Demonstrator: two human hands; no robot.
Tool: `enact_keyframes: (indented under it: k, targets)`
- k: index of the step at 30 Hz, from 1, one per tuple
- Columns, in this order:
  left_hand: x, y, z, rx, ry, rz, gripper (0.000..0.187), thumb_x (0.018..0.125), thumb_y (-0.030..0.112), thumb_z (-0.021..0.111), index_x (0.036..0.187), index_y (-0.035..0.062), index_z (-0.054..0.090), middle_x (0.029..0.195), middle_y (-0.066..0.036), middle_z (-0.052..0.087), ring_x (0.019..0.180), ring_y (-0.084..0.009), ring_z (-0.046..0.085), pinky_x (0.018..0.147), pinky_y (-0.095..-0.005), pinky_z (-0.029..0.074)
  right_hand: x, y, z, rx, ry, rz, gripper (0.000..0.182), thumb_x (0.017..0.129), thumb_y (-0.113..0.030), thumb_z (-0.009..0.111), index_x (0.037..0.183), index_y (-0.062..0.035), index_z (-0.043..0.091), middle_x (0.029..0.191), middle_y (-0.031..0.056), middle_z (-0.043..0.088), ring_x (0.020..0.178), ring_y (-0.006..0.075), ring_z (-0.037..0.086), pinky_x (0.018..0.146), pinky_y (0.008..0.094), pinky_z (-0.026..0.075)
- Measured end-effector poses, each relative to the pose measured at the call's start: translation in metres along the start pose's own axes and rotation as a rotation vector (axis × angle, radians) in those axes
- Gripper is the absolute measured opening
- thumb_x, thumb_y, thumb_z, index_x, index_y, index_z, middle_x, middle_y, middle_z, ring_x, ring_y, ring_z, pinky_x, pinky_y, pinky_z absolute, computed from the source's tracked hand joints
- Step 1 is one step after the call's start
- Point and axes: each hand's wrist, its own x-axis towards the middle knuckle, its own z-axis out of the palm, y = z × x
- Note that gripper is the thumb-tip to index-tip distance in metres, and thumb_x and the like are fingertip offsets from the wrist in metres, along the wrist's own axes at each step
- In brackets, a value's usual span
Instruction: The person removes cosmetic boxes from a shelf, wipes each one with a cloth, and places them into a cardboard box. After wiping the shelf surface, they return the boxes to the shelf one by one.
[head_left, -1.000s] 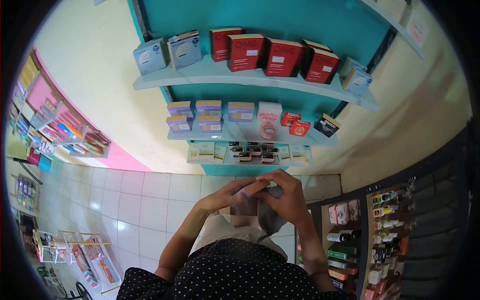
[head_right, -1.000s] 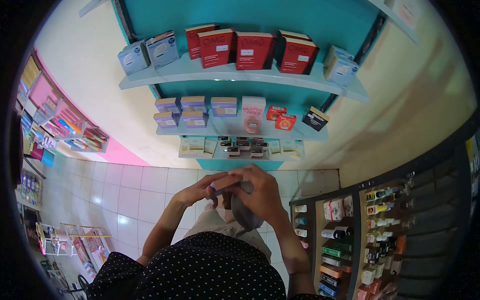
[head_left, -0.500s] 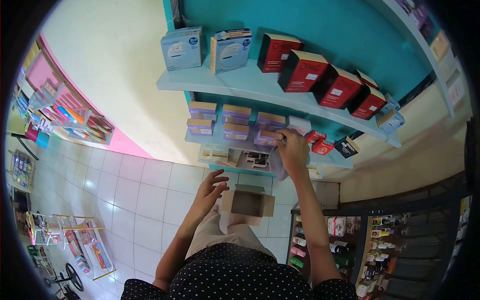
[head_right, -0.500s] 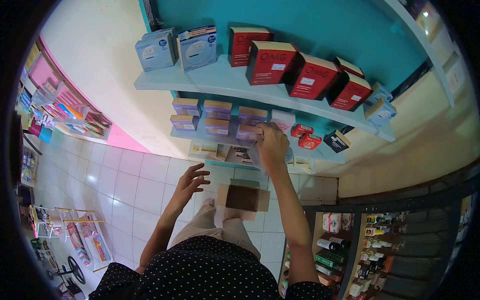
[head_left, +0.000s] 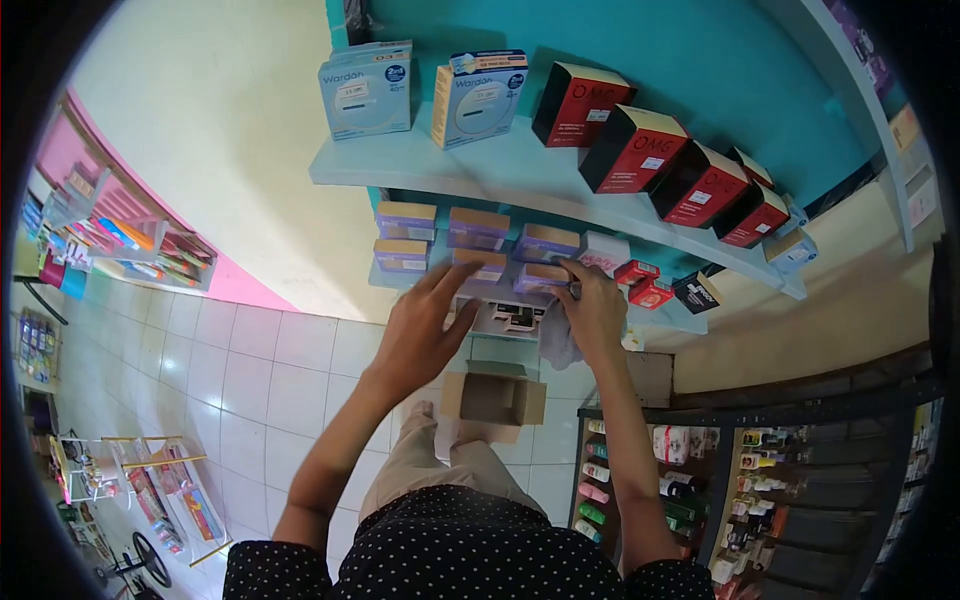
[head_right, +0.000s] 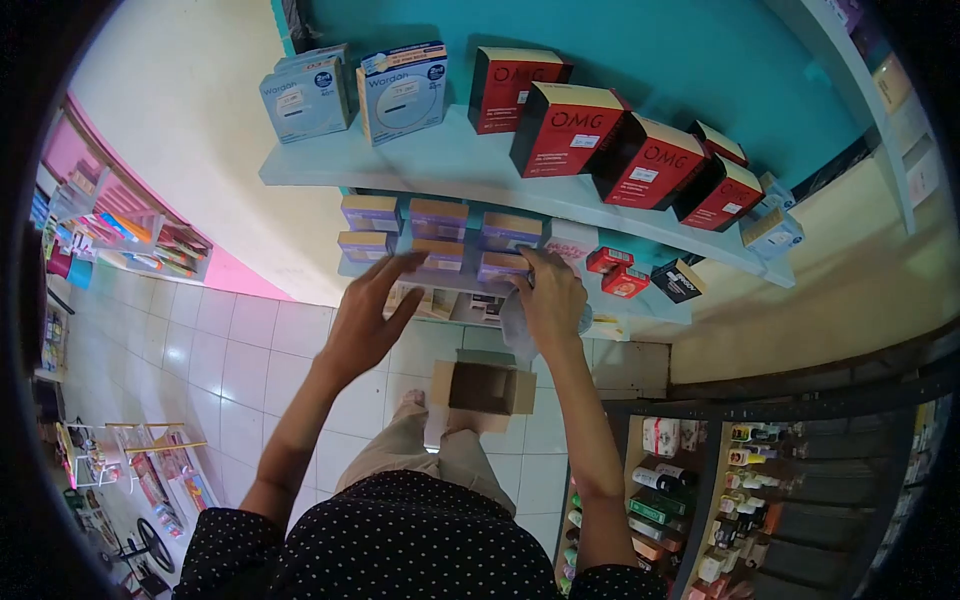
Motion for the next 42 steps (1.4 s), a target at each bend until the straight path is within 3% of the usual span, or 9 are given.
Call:
enact_keyframes:
  k: [7,13,20,22,25,30,35,39,42]
  targets:
    - [0.101,-0.025,0.053,0.536,-0.023,0.493,0.033,0.068,0.003,0.056,0.101,0.0031,0.051,0.091,-0.017,0.055,0.082,-0.0329,0.054,0.071,-0.0384,0.044,-0.009,0.001,-0.013,0.023,0.024,0.053,0.039,0.063,-0.014,0.069,0.101,-0.0133,0.058,0.085,0.0096,0.059,0.078,0.0269,0.057,0.066,0.0370,0.045]
    - [0.135,-0.043,0.081,0.683,-0.229,0.670,0.026,0.068,0.013,0.058,0.092,0.0036,0.055,0.082,-0.015,0.057,0.079,-0.0285,0.056,0.069,-0.0371,0.044,-0.045,0.016,-0.049,0.303,0.216,0.097,0.039,0.064,-0.011,0.069,0.101,-0.0082,0.058,0.083,0.0112,0.059,0.075,0.0249,0.057,0.067,0.0315,0.043]
    - [0.145,-0.051,0.060,0.677,-0.208,0.769,0.026,0.074,0.021,0.059,0.094,0.0052,0.056,0.084,-0.014,0.057,0.076,-0.0258,0.056,0.069,-0.0355,0.044,-0.108,0.060,-0.069,0.681,0.175,0.415,0.032,0.066,-0.005,0.067,0.097,-0.0014,0.059,0.074,0.0051,0.060,0.074,0.0097,0.054,0.069,0.0231,0.040]
    - [0.141,-0.036,0.042,0.307,-0.317,0.174,0.028,0.078,0.028,0.054,0.100,0.0114,0.055,0.089,-0.011,0.058,0.080,-0.0236,0.054,0.074,-0.0335,0.042,-0.127,0.080,-0.067,0.896,0.135,0.503,0.029,0.068,-0.005,0.066,0.095,0.0008,0.059,0.074,0.0049,0.060,0.073,0.0087,0.054,0.069,0.0207,0.040]
    - [0.121,-0.028,0.029,-0.034,-0.190,-0.045,0.031,0.082,0.029,0.052,0.101,0.0053,0.053,0.088,-0.010,0.058,0.078,-0.0214,0.054,0.072,-0.0321,0.042,-0.151,0.097,-0.068,0.984,0.100,0.577,0.028,0.069,-0.004,0.065,0.096,0.0014,0.058,0.075,0.0053,0.060,0.075,0.0087,0.054,0.070,0.0209,0.041]
    - [0.074,-0.016,0.047,-0.755,0.082,-0.192,0.028,0.081,0.023,0.054,0.097,-0.0007,0.052,0.090,-0.008,0.057,0.079,-0.0169,0.055,0.069,-0.0296,0.044,-0.165,0.084,-0.091,0.942,0.055,0.601,0.032,0.067,-0.001,0.065,0.098,0.0003,0.057,0.082,0.0074,0.060,0.079,0.0124,0.055,0.073,0.0239,0.042]
    - [0.000,0.016,0.069,-1.346,0.074,-0.496,0.041,0.085,0.033,0.046,0.113,0.0032,0.042,0.104,-0.010,0.053,0.092,-0.0203,0.055,0.079,-0.0343,0.046,-0.186,0.076,-0.115,-0.135,0.045,0.307,0.035,0.062,0.000,0.064,0.096,-0.0010,0.056,0.086,0.0139,0.059,0.079,0.0267,0.056,0.073,0.0294,0.041]
    - [-0.043,0.050,0.086,-1.555,-0.011,-0.671,0.052,0.086,0.045,0.036,0.121,0.0063,0.035,0.112,-0.011,0.048,0.102,-0.0232,0.049,0.082,-0.0428,0.044,-0.189,0.080,-0.162,-0.169,-0.074,0.352,0.031,0.062,-0.001,0.064,0.092,0.0001,0.056,0.085,0.0165,0.058,0.076,0.0279,0.054,0.073,0.0300,0.039]
    - [-0.059,0.058,0.100,-1.703,-0.155,-0.619,0.058,0.085,0.051,0.031,0.124,0.0087,0.031,0.115,-0.012,0.046,0.105,-0.0268,0.048,0.082,-0.0479,0.043,-0.181,0.087,-0.195,0.168,-0.300,0.551,0.020,0.066,-0.007,0.065,0.082,-0.0011,0.055,0.071,0.0086,0.053,0.071,0.0129,0.048,0.069,0.0267,0.036]
